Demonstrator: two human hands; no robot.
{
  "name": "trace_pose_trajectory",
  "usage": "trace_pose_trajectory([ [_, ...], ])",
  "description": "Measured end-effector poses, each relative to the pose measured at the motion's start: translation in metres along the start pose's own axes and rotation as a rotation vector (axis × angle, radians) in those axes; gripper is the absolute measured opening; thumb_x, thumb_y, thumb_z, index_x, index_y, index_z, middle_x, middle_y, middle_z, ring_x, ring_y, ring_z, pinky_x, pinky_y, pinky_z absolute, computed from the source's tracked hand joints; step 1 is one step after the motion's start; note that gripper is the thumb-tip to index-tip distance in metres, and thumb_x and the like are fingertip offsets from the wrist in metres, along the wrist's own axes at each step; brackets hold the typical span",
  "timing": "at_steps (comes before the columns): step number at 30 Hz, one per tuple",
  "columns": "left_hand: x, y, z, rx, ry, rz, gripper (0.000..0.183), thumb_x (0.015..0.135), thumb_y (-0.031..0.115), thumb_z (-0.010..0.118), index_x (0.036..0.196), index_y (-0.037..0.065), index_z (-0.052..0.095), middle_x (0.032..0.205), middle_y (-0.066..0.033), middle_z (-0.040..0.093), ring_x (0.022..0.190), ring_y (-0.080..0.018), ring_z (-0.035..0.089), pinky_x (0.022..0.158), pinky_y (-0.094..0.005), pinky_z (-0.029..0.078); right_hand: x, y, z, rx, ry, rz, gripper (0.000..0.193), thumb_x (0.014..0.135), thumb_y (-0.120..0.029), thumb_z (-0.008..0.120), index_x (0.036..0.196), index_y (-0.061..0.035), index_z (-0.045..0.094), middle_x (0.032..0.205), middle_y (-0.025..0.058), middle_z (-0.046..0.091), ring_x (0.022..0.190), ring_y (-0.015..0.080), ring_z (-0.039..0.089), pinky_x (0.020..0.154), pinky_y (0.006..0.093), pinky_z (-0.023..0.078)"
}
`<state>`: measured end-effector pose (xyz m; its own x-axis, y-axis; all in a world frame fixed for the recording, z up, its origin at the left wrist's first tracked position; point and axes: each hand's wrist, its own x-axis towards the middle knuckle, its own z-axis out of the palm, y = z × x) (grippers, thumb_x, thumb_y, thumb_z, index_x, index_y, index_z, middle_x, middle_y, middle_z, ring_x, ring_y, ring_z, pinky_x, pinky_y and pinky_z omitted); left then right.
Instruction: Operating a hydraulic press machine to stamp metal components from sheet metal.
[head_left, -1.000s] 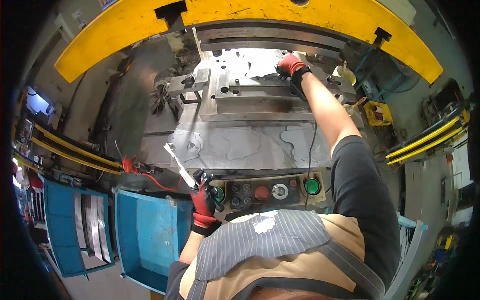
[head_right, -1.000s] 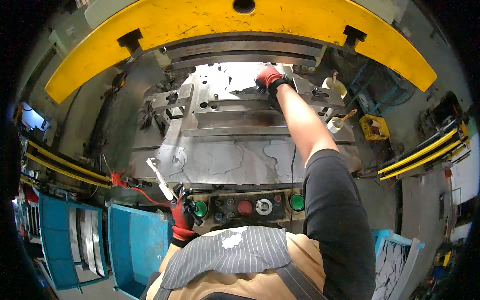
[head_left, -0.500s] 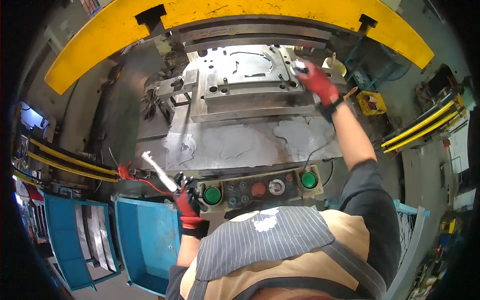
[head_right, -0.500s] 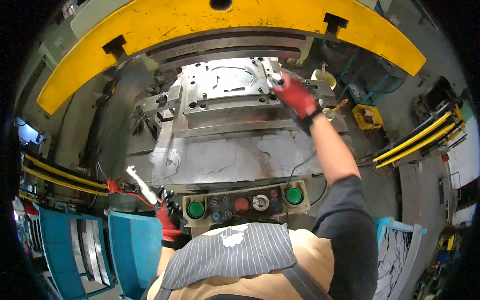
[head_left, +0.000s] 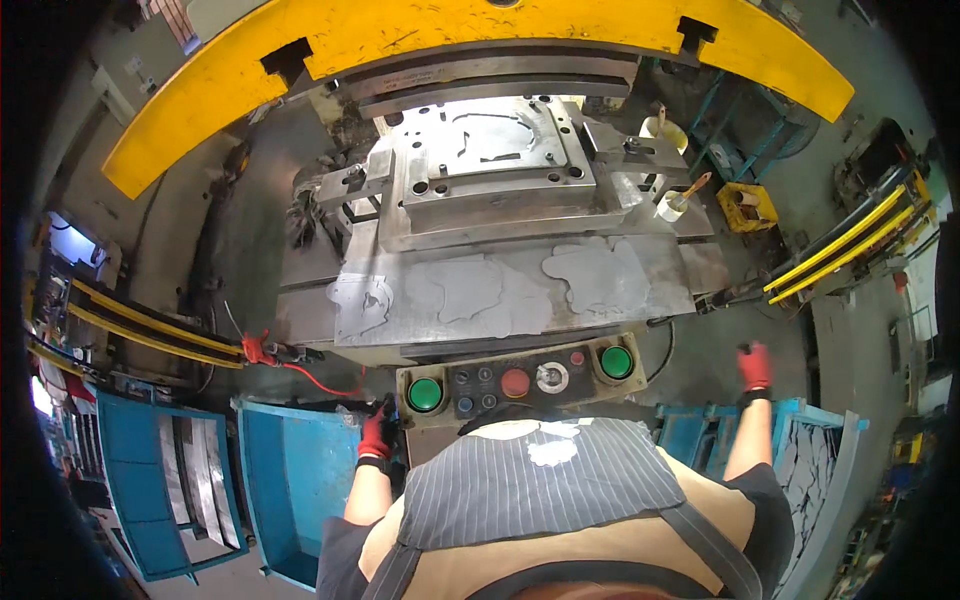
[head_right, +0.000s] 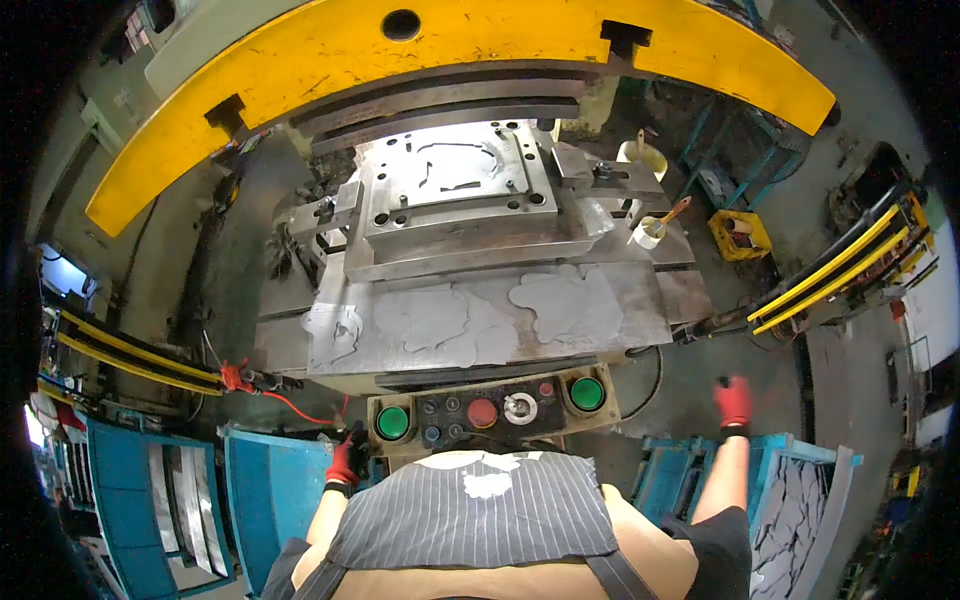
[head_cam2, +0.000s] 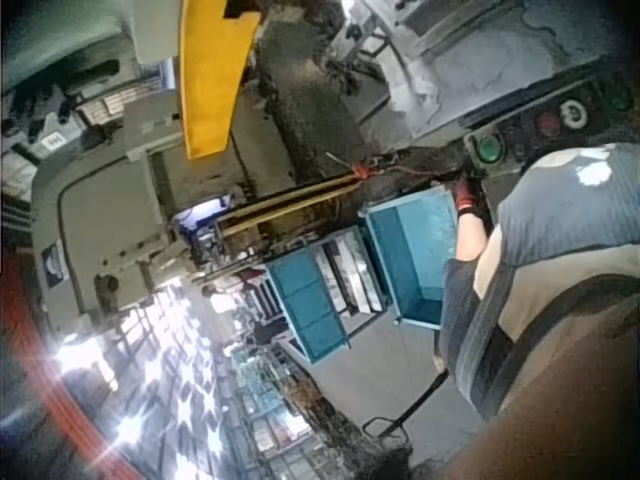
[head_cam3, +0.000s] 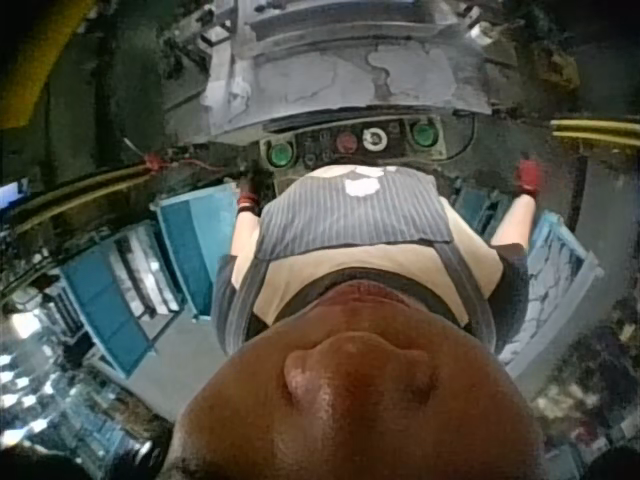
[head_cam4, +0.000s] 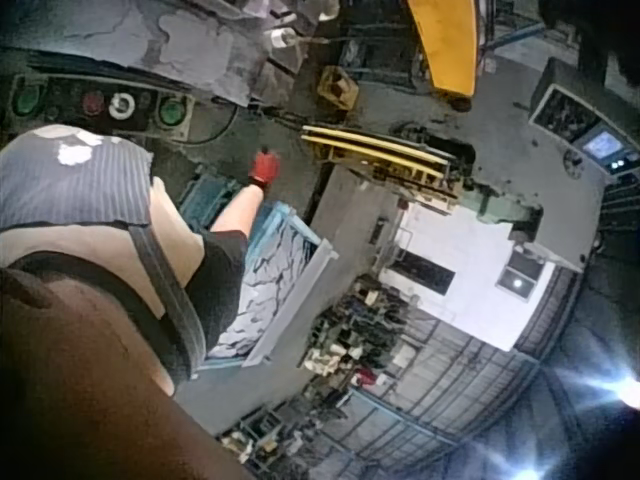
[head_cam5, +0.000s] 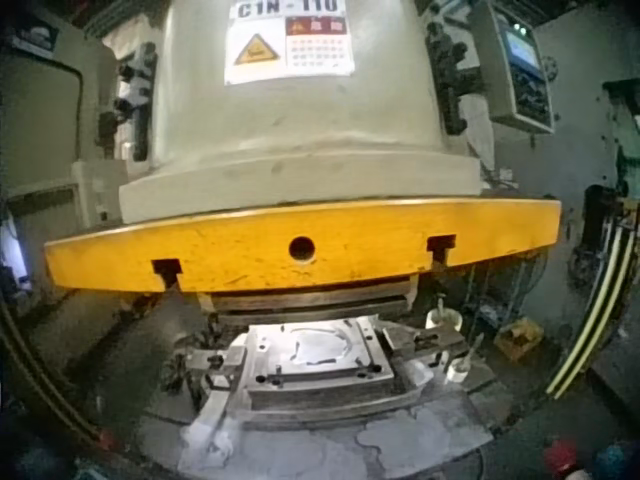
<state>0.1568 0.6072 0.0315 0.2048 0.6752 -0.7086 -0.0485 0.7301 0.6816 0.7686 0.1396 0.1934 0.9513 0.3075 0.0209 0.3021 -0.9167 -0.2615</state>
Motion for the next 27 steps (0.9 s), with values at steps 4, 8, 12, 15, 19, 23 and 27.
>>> trace_pose_trajectory([
  [4, 0.017, 0.015, 0.032, 0.333, -0.161, -0.117, 0.021, 0.076, 0.017, 0.062, 0.089, 0.001, 0.056, 0.079, -0.0091, 0.057, 0.065, -0.0196, 0.054, 0.056, -0.0319, 0.042, -0.039, -0.039, 0.132, 0.718, -0.861, 0.098, 0.052, 0.079, -0.038, 0.057, 0.12, -0.0091, 0.045, 0.115, 0.0119, 0.047, 0.1, 0.0242, 0.048, 0.071, 0.0369, 0.046],
  [8, 0.027, 0.019, 0.044, 0.584, -0.191, -0.183, 0.021, 0.072, 0.018, 0.068, 0.077, 0.002, 0.057, 0.061, -0.0108, 0.055, 0.047, -0.0205, 0.053, 0.04, -0.033, 0.04, -0.085, -0.157, 0.1, 1.059, -0.896, 0.256, 0.044, 0.075, -0.027, 0.063, 0.113, -0.0069, 0.051, 0.101, 0.0059, 0.056, 0.09, 0.019, 0.054, 0.068, 0.0316, 0.046],
  [12, 0.022, 0.029, 0.065, 0.704, -0.113, -0.182, 0.024, 0.071, 0.02, 0.071, 0.079, 0.001, 0.058, 0.058, -0.0113, 0.056, 0.044, -0.0216, 0.053, 0.037, -0.0351, 0.042, -0.065, -0.115, 0.173, 1.156, -0.867, 0.246, 0.03, 0.074, -0.023, 0.063, 0.097, -0.003, 0.06, 0.082, 0.0038, 0.062, 0.069, 0.0146, 0.057, 0.064, 0.0282, 0.045],
  [15, 0.014, 0.03, 0.071, 0.779, -0.12, -0.089, 0.024, 0.071, 0.018, 0.071, 0.083, 0.002, 0.058, 0.06, -0.0114, 0.057, 0.045, -0.0216, 0.054, 0.038, -0.035, 0.043, -0.063, -0.111, 0.195, 1.171, -0.771, 0.183, 0.028, 0.075, -0.021, 0.062, 0.095, -0.0019, 0.061, 0.082, 0.005, 0.062, 0.07, 0.0149, 0.057, 0.063, 0.0287, 0.045],
  [19, -0.014, 0.044, 0.095, 0.793, -0.168, 0.044, 0.024, 0.07, 0.016, 0.071, 0.086, 0.002, 0.058, 0.063, -0.0115, 0.058, 0.046, -0.0204, 0.054, 0.038, -0.0338, 0.043, -0.064, -0.111, 0.186, 1.077, -0.708, 0.041, 0.028, 0.074, -0.021, 0.063, 0.093, -0.0008, 0.061, 0.081, 0.0064, 0.062, 0.07, 0.0159, 0.057, 0.062, 0.0289, 0.044],
  [23, -0.005, 0.036, 0.08, 0.743, -0.167, -0.108, 0.026, 0.072, 0.021, 0.07, 0.086, 0.009, 0.052, 0.059, -0.0078, 0.05, 0.047, -0.0176, 0.047, 0.038, -0.0357, 0.036, -0.05, -0.079, 0.242, 0.769, -0.639, -0.154, 0.029, 0.073, -0.023, 0.066, 0.091, -0.0013, 0.062, 0.08, 0.0076, 0.063, 0.068, 0.0172, 0.057, 0.06, 0.0296, 0.044],
  [27, 0.002, 0.031, 0.076, 0.759, -0.194, -0.063, 0.021, 0.074, 0.02, 0.067, 0.086, 0.011, 0.051, 0.056, -0.0065, 0.047, 0.046, -0.0163, 0.044, 0.038, -0.0339, 0.031, -0.066, -0.126, 0.175, 0.924, -0.753, 0.139, 0.032, 0.074, -0.028, 0.065, 0.092, -0.002, 0.061, 0.078, 0.0086, 0.062, 0.068, 0.018, 0.057, 0.06, 0.0315, 0.044],
])
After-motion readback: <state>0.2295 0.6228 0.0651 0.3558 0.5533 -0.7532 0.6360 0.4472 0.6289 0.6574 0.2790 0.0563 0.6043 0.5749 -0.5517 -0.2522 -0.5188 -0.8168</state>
